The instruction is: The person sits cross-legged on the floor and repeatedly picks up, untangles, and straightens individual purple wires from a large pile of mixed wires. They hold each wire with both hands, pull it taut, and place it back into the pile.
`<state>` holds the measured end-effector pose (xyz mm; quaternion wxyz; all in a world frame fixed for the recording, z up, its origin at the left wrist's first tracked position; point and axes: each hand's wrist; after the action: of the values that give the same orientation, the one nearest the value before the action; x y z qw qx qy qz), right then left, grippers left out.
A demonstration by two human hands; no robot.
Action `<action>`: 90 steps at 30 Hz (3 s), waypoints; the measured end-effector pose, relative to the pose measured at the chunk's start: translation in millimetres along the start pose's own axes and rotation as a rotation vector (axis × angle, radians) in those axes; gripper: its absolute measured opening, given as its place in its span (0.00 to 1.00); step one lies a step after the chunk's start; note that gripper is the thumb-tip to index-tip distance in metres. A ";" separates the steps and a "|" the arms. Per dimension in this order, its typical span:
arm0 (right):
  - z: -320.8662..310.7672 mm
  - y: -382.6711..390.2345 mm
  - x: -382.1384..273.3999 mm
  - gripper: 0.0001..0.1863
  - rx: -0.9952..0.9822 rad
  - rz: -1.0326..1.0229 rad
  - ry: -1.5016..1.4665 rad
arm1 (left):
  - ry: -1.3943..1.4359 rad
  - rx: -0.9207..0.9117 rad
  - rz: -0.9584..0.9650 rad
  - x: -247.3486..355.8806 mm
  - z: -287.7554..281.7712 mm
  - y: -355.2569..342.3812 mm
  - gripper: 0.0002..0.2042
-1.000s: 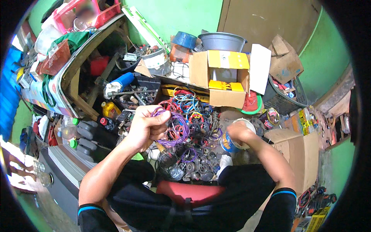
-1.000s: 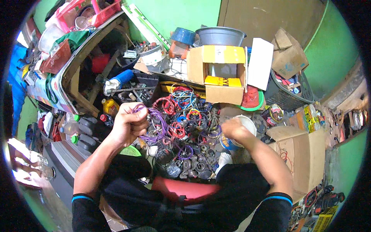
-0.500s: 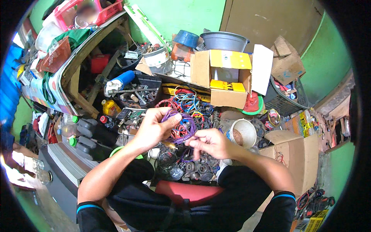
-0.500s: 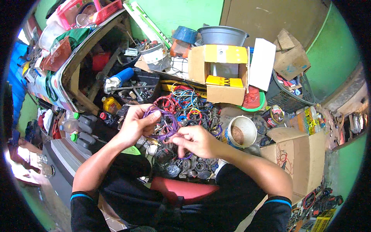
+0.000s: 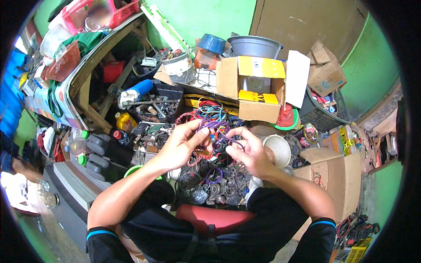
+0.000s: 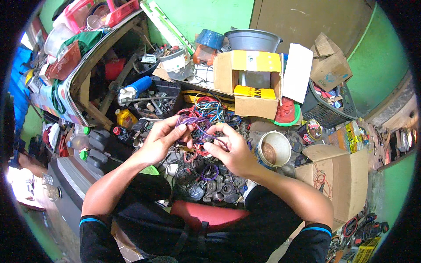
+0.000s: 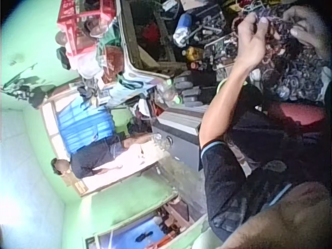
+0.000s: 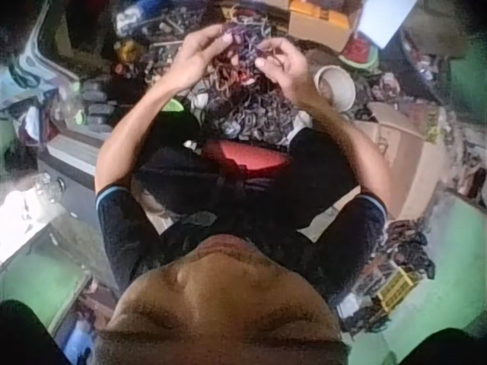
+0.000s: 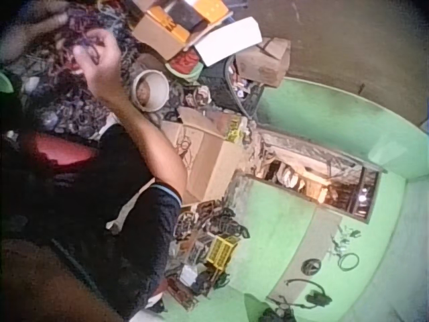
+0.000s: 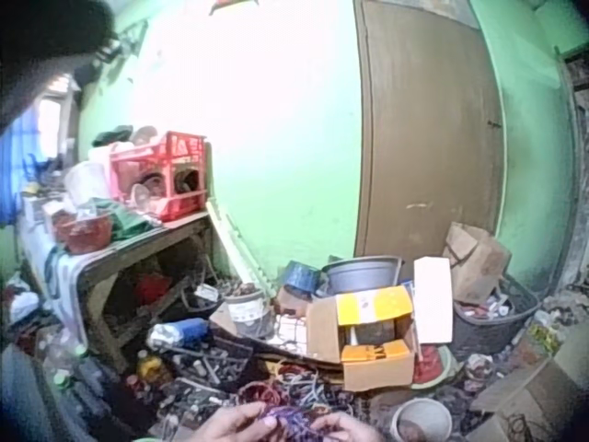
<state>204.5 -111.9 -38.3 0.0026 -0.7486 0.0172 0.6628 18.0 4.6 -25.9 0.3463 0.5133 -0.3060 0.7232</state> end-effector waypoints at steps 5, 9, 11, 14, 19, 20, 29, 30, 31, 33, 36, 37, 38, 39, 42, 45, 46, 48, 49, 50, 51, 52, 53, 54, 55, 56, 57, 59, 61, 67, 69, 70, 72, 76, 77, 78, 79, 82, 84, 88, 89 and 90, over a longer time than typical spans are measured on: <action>-3.5 -3.6 2.2 0.05 0.160 -0.072 0.134 | -0.050 0.047 0.033 -0.6 -1.6 -0.3 0.10; 3.4 -9.4 27.2 0.06 0.317 -0.215 0.413 | -0.142 0.033 -0.090 5.9 11.3 6.1 0.11; 0.3 -9.3 30.2 0.07 0.362 -0.189 0.434 | -0.081 -0.033 -0.112 -0.2 13.1 6.3 0.10; 0.8 -10.7 22.3 0.14 0.360 -0.195 0.443 | -0.105 -0.102 -0.091 -4.8 14.2 8.9 0.09; -3.5 -12.2 22.9 0.16 0.092 -0.282 0.482 | -0.162 -0.189 -0.149 -5.1 10.2 7.4 0.10; -3.4 -14.3 25.2 0.16 0.038 -0.322 0.454 | -0.181 -0.197 -0.157 -2.9 9.0 6.5 0.10; -14.5 -9.7 6.8 0.06 -0.297 0.011 0.011 | -0.478 -0.340 -0.116 15.5 -15.8 1.3 0.13; -14.5 -9.7 7.7 0.05 -0.308 -0.068 0.001 | -0.450 -0.347 -0.164 18.3 -14.2 0.9 0.13; -14.9 -9.9 8.4 0.05 -0.319 -0.146 -0.009 | -0.421 -0.354 -0.212 23.0 -11.2 1.2 0.13; -15.4 -10.4 13.1 0.11 -0.322 -0.140 -0.018 | -0.359 -0.307 -0.310 32.0 -9.3 3.5 0.13; -13.1 -5.5 1.9 0.14 -0.227 -0.105 -0.224 | -0.356 -0.273 -0.240 28.0 -25.3 -3.1 0.11; -18.8 -3.3 -1.5 0.10 -0.208 -0.028 -0.214 | -0.353 -0.254 -0.248 31.7 -29.1 -3.8 0.11; -19.5 -3.2 -8.4 0.09 -0.133 -0.067 0.029 | -0.346 -0.247 -0.228 30.1 -33.2 -2.4 0.11; -20.0 -2.9 -17.1 0.09 -0.056 -0.106 0.273 | -0.339 -0.241 -0.208 25.6 -38.3 -2.0 0.10; -21.6 -1.0 -16.6 0.10 0.332 -0.282 0.619 | -0.184 -0.190 -0.251 26.3 -36.0 -2.5 0.11; -28.4 -6.0 -17.9 0.10 0.655 -0.389 0.347 | 0.025 -0.176 -0.150 17.4 -24.8 -1.9 0.15; -29.8 -12.8 -19.7 0.11 0.714 -0.367 0.066 | 0.050 -0.204 -0.106 15.8 -18.5 -3.3 0.16; -24.4 -7.6 -39.5 0.12 0.541 -0.163 -0.539 | 0.186 -0.233 -0.188 13.4 -13.1 0.3 0.15; -28.2 -6.8 -36.8 0.11 0.376 -0.147 -0.588 | 0.223 -0.267 -0.184 5.5 -19.2 -1.5 0.13; -38.3 -2.1 -33.0 0.10 0.217 -0.135 -0.631 | 0.031 -0.183 -0.179 11.3 -18.6 -1.3 0.13; -48.7 2.5 -27.1 0.09 0.066 -0.118 -0.673 | -0.156 -0.103 -0.179 16.8 -19.3 -3.4 0.13; -56.9 5.0 -24.4 0.08 0.244 -0.333 -0.088 | -0.344 -0.022 -0.177 20.9 -22.2 -5.7 0.13; -64.8 6.2 -23.6 0.06 0.406 -0.526 0.506 | -0.574 -0.014 0.074 23.3 -29.8 -8.8 0.12; -70.8 6.7 -21.8 0.05 0.553 -0.691 1.114 | -0.573 0.047 0.062 25.0 -33.9 -6.9 0.12; -74.9 4.3 -12.1 0.04 0.682 -0.765 1.110 | -0.615 0.033 0.065 26.9 -35.8 -5.3 0.12; -73.2 1.7 -12.2 0.06 0.710 -0.651 0.737 | -0.662 0.032 0.064 29.2 -37.8 -1.3 0.12; -70.4 -0.5 -13.9 0.10 0.718 -0.527 0.368 | -0.612 0.007 0.079 27.4 -37.9 0.2 0.13; -54.2 -3.2 -39.2 0.18 0.694 -0.273 -0.302 | -0.487 -0.007 0.083 22.4 -38.9 0.3 0.16; -56.1 1.8 -34.8 0.20 0.327 -0.222 -0.447 | -0.532 -0.001 0.075 21.4 -45.2 2.5 0.17; -101.0 14.0 -28.8 0.17 0.824 -0.784 1.106 | -0.994 0.050 0.414 24.9 -67.8 -5.8 0.08; -113.2 23.9 -29.5 0.14 0.917 -0.846 1.248 | -1.026 0.046 0.474 27.0 -69.9 -7.1 0.08; -108.7 20.3 -24.4 0.15 1.086 -0.791 1.050 | -1.023 0.043 0.536 24.2 -69.4 -9.6 0.08; -95.3 12.3 -38.7 0.16 0.857 -0.480 -0.123 | -0.986 0.126 0.504 19.0 -69.7 -8.6 0.08; -102.7 16.4 -39.5 0.24 0.267 -0.236 -0.582 | -0.817 0.329 0.400 17.9 -72.3 -8.9 0.07; -101.5 16.8 -39.0 0.27 0.338 -0.216 -0.414 | -0.727 0.381 0.328 20.2 -75.0 -11.1 0.07; -110.8 19.2 -35.2 0.24 0.476 -0.227 -0.043 | -0.640 0.375 0.401 20.4 -83.1 -12.9 0.09; -123.9 19.0 -27.0 0.21 0.716 -0.405 0.451 | -0.404 0.395 0.398 19.3 -88.6 -12.6 0.10; -137.8 24.9 -27.5 0.15 1.115 -0.735 1.235 | -0.406 0.460 0.398 21.0 -85.1 -12.6 0.11; -145.6 24.4 -23.2 0.15 1.226 -0.545 0.806 | -0.767 0.475 0.522 23.0 -84.1 -14.3 0.11; -122.6 22.5 -49.1 0.18 0.745 -0.372 -0.512 | -0.682 0.548 0.616 20.5 -94.6 -15.1 0.10; -122.9 26.8 -50.9 0.23 0.647 -0.344 -0.497 | -0.462 0.613 0.345 26.2 -91.2 -11.8 0.10; -122.3 29.9 -50.2 0.23 0.525 -0.367 -0.437 | -0.120 0.548 0.269 25.6 -95.3 -9.8 0.09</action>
<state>318.9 -143.9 27.0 0.3160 -0.5544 0.0510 0.7682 -30.6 91.1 -27.8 0.0775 0.5843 -0.1847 0.7865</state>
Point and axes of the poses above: each hand's wrist, its own y-axis away from the middle knuckle, its own z-axis out of the palm, x = y × z, and after that the axes turned 13 degrees about y, right-handed
